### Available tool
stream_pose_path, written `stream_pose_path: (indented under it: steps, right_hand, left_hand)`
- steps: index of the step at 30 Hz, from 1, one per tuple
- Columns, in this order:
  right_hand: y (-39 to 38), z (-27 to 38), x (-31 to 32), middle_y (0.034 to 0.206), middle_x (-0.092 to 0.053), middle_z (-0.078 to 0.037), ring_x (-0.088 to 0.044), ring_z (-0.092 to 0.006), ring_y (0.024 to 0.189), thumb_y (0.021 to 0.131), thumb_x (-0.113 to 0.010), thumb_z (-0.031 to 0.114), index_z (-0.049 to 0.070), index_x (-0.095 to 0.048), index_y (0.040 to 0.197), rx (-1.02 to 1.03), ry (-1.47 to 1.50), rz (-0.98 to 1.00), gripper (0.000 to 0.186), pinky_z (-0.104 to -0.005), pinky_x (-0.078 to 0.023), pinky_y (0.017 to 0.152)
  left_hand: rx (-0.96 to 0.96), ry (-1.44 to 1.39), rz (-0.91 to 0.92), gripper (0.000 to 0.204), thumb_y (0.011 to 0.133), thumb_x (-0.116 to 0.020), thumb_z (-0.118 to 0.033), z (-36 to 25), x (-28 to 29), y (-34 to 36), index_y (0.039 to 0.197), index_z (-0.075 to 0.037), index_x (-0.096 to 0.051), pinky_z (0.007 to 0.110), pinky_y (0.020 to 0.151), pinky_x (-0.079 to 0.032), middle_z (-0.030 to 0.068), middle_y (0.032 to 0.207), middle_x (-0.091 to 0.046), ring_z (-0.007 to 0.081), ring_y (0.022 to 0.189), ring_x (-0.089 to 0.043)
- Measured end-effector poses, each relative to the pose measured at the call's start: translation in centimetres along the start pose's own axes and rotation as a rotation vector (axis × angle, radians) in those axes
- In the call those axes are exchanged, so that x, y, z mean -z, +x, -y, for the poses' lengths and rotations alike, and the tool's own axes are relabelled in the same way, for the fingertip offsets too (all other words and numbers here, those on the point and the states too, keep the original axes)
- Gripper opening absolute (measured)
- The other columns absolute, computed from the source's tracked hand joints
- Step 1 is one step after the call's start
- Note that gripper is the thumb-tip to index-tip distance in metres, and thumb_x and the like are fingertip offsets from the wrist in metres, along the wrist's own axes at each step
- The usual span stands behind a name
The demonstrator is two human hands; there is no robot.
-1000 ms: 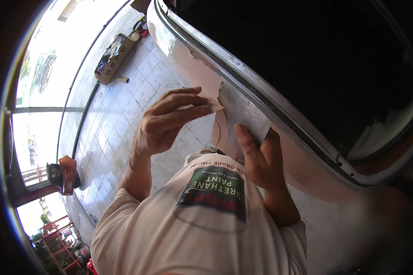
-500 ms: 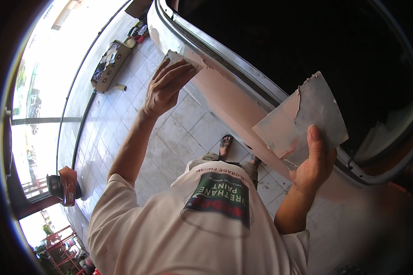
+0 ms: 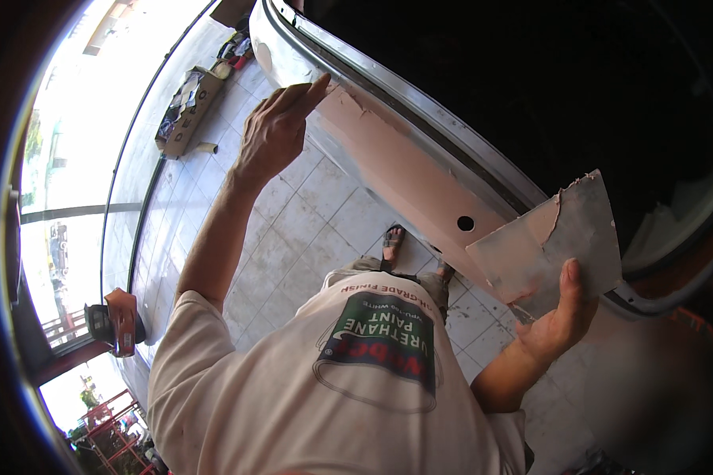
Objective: The person sands the surface of a white car trunk lid using a sanding block and sandpaper. They move the sanding block across the curved surface and edges, focusing on smoothing the bodywork in a workshop setting.
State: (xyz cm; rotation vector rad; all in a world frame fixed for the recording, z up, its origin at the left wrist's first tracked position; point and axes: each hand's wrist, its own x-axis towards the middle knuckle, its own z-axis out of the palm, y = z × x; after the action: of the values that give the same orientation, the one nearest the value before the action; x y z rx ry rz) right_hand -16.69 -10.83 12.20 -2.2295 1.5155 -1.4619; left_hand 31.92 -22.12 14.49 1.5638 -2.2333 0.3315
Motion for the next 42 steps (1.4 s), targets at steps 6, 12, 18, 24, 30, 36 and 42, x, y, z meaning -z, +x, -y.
stream_pose_path:
  steps: [6,12,18,24,30,36,42]
  right_hand:
    - [-1.2,-0.6,1.0,0.135,-0.068,-0.023,-0.068,-0.0356,0.125,0.091,-0.08,0.061,-0.008,-0.063,0.141,-0.062,0.021,-0.064,0.087,-0.0432,-0.055,0.106]
    - [-3.3,-2.0,1.6,0.135,-0.068,-0.023,-0.068,-0.0346,0.124,0.091,-0.085,0.044,-0.007,-0.063,0.141,-0.349,0.165,-0.203,0.075,-0.0411,-0.056,0.106]
    - [-2.6,-4.5,3.2,0.137,-0.067,-0.025,-0.068,-0.0356,0.126,0.097,-0.081,0.04,-0.01,-0.062,0.141,0.061,0.082,-0.065,0.069,-0.042,-0.057,0.107]
    - [-2.4,-4.4,3.4,0.136,-0.066,-0.026,-0.068,-0.0379,0.126,0.092,-0.077,0.065,-0.01,-0.061,0.142,-0.134,0.02,-0.17,0.092,-0.0441,-0.056,0.107]
    - [-0.8,-5.8,5.1,0.134,-0.068,-0.026,-0.068,-0.0372,0.125,0.092,-0.077,0.065,-0.011,-0.061,0.141,0.178,0.055,-0.054,0.092,-0.0442,-0.055,0.106]
    - [-2.6,-7.2,4.6,0.134,-0.067,-0.024,-0.067,-0.0377,0.126,0.089,-0.076,0.071,-0.011,-0.061,0.142,0.049,0.062,-0.057,0.098,-0.0457,-0.055,0.107]
    - [-1.8,-7.8,4.8,0.135,-0.067,-0.023,-0.067,-0.0395,0.126,0.092,-0.075,0.071,-0.009,-0.06,0.142,0.103,0.111,-0.055,0.095,-0.0498,-0.056,0.107]
  left_hand:
    - [0.021,-0.029,0.242,0.066,0.082,-0.073,-0.001,0.8,0.4,2.0,0.144,-0.022,-0.071,0.045,0.111,-0.052,0.0067,0.133,-0.066,0.0294,0.126,-0.064]
    - [0.119,-0.128,0.383,0.081,0.076,-0.087,-0.014,2.7,0.5,2.4,0.152,-0.03,-0.064,0.046,0.114,-0.052,0.0113,0.139,-0.061,0.0321,0.125,-0.064]
    - [0.283,-0.334,0.338,0.079,0.076,-0.093,-0.051,4.0,0.0,2.7,0.146,-0.024,-0.07,0.045,0.106,-0.057,0.0158,0.131,-0.064,0.0343,0.124,-0.067]
    - [0.501,-0.399,0.453,0.08,0.078,-0.089,-0.055,4.1,-1.2,3.5,0.148,-0.023,-0.068,0.044,0.109,-0.057,0.0161,0.144,-0.057,0.0364,0.127,-0.065]
    - [0.528,-0.387,0.331,0.082,0.073,-0.09,-0.043,1.0,-1.5,2.6,0.149,-0.022,-0.068,0.046,0.115,-0.053,0.0129,0.148,-0.056,0.0352,0.137,-0.058]
    - [0.484,-0.263,0.232,0.079,0.069,-0.088,-0.034,-1.4,-3.0,1.3,0.145,-0.022,-0.071,0.049,0.118,-0.049,0.0117,0.145,-0.06,0.0356,0.136,-0.058]
    - [0.499,-0.192,0.226,0.076,0.068,-0.086,-0.031,-7.4,-2.1,0.5,0.142,-0.021,-0.072,0.05,0.116,-0.047,0.0076,0.148,-0.059,0.0366,0.137,-0.056]
